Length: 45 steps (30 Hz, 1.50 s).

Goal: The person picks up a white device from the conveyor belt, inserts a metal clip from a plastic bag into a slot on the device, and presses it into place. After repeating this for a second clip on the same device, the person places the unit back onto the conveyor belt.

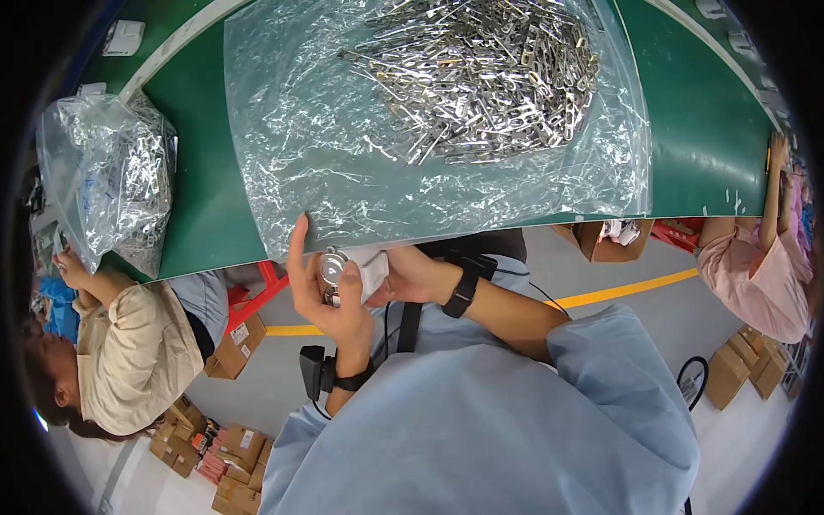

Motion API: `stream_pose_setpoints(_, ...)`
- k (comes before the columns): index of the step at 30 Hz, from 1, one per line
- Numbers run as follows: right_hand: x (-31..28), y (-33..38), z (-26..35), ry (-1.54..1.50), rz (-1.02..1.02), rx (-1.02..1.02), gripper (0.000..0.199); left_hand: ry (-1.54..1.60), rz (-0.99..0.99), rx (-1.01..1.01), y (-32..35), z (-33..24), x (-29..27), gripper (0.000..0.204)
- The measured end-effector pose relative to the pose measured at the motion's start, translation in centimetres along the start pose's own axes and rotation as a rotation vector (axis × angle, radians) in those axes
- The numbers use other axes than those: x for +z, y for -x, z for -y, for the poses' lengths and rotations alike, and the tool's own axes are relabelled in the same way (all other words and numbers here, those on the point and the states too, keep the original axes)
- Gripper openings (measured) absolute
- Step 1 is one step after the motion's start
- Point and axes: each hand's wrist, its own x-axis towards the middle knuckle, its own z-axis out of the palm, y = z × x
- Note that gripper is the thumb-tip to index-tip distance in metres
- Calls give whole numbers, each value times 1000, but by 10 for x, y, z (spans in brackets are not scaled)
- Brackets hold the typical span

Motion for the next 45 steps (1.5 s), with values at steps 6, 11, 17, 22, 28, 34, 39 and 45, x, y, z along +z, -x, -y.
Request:
stream_pose_setpoints(6, 113, 47, -38, 436, -49, 105, 88, 649, 306, -435, -32, -36, -36, 59)
stream_pose_setpoints(11, 284, 49, 18, 1804, -244, -1019, 103, 533, 441, -432, -36, -11, -76, 35)
stream_pose_setpoints(17, 355, 43, 286, 2472, -910, -1510, 77, 506, 472, -366, -14, -2, -83, 38)
stream_pose_setpoints(22, 364, 60, 351, 3032, -999, -1184, 85, 695, 303, -350, 3, 12, -124, 42)
stream_pose_setpoints(28, 385, -39, 317, 3513, -1067, -923, 81, 969, 266, -299, -9, -18, -141, 40)
stream_pose_setpoints(34, 389, -55, 281, 3480, -941, -540, 71, 418, 359, 66, -48, -69, -91, 27)
stream_pose_setpoints(39, 341, -93, 99, 2959, -189, -459, 56, -50, -18, 566, -107, -91, -40, 72)
stream_pose_setpoints(45, 333, -52, 110, 3069, -608, -343, 33, 902, 451, -176, -91, -67, -41, 79)
